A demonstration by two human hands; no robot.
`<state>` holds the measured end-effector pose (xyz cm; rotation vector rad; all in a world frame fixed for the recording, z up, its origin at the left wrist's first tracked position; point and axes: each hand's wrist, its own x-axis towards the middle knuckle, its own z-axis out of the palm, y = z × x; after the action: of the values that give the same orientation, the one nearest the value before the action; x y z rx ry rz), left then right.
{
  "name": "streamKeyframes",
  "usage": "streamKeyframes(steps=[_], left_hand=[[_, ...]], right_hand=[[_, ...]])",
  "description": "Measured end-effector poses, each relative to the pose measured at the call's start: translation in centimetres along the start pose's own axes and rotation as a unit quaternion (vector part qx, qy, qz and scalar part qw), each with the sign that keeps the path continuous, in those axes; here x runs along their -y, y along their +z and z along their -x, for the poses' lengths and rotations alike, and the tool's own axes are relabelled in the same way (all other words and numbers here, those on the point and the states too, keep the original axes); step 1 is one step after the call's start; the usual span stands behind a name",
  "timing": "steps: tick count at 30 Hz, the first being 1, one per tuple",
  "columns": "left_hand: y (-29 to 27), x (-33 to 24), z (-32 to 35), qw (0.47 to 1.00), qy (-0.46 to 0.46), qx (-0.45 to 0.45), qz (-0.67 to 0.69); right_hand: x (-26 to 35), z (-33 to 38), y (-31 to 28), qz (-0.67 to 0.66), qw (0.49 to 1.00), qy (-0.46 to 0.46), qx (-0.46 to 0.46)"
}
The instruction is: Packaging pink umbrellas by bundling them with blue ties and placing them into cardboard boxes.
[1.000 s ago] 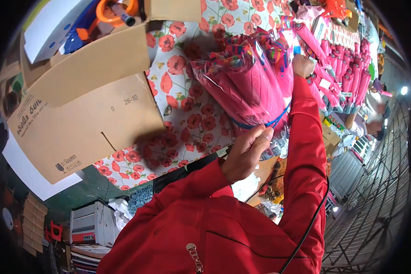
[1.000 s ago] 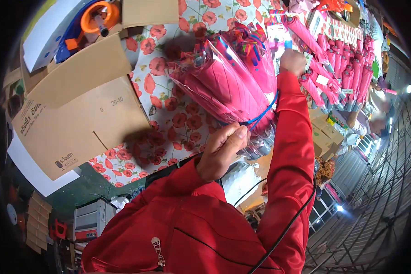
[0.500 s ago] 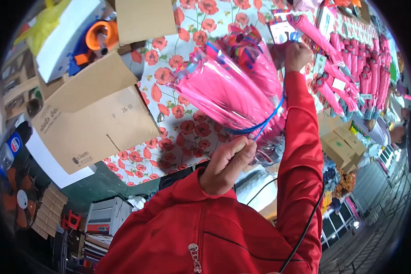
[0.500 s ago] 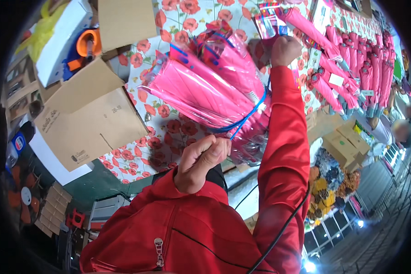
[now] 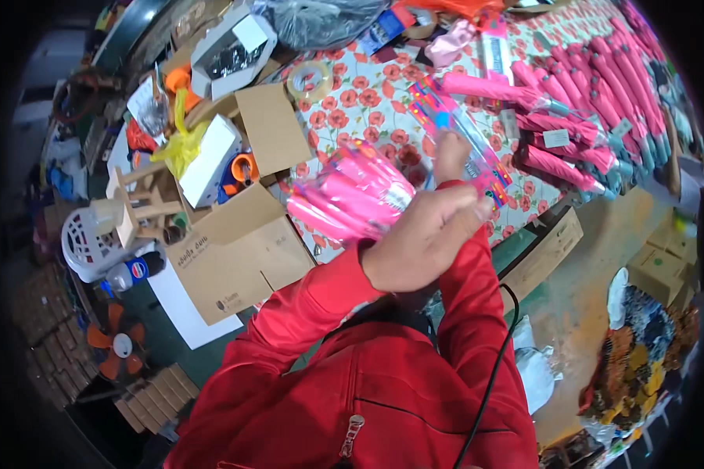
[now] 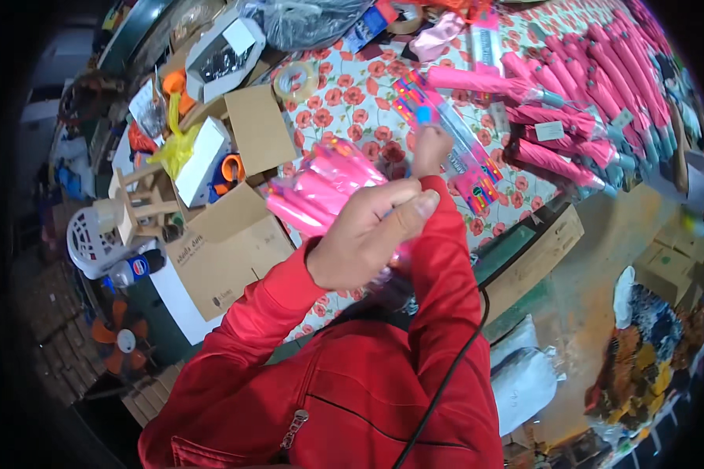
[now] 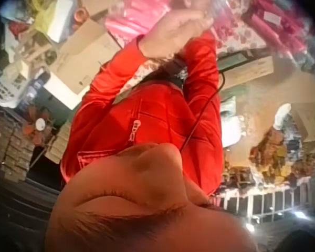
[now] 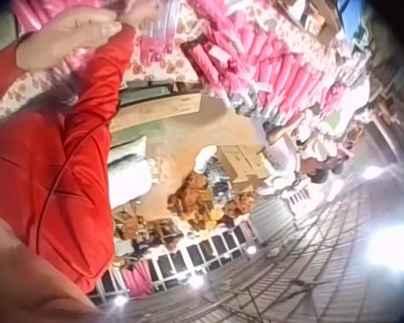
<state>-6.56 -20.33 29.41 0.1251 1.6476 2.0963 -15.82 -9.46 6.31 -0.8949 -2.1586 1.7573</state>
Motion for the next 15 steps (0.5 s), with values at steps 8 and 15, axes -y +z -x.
streamKeyframes(steps=[8, 15], left_hand=[[0.4, -5.6, 9.7, 0.993, 0.073, -0.082, 0.051], [-6.4, 8.8, 16.6, 0.913, 0.113, -0.284, 0.271]], right_hand=[[5.9, 5.4, -3.6, 0.011, 0.99, -0.097, 0.102], [3.9, 3.7, -5.4, -0.079, 0.982, -0.063, 0.162]])
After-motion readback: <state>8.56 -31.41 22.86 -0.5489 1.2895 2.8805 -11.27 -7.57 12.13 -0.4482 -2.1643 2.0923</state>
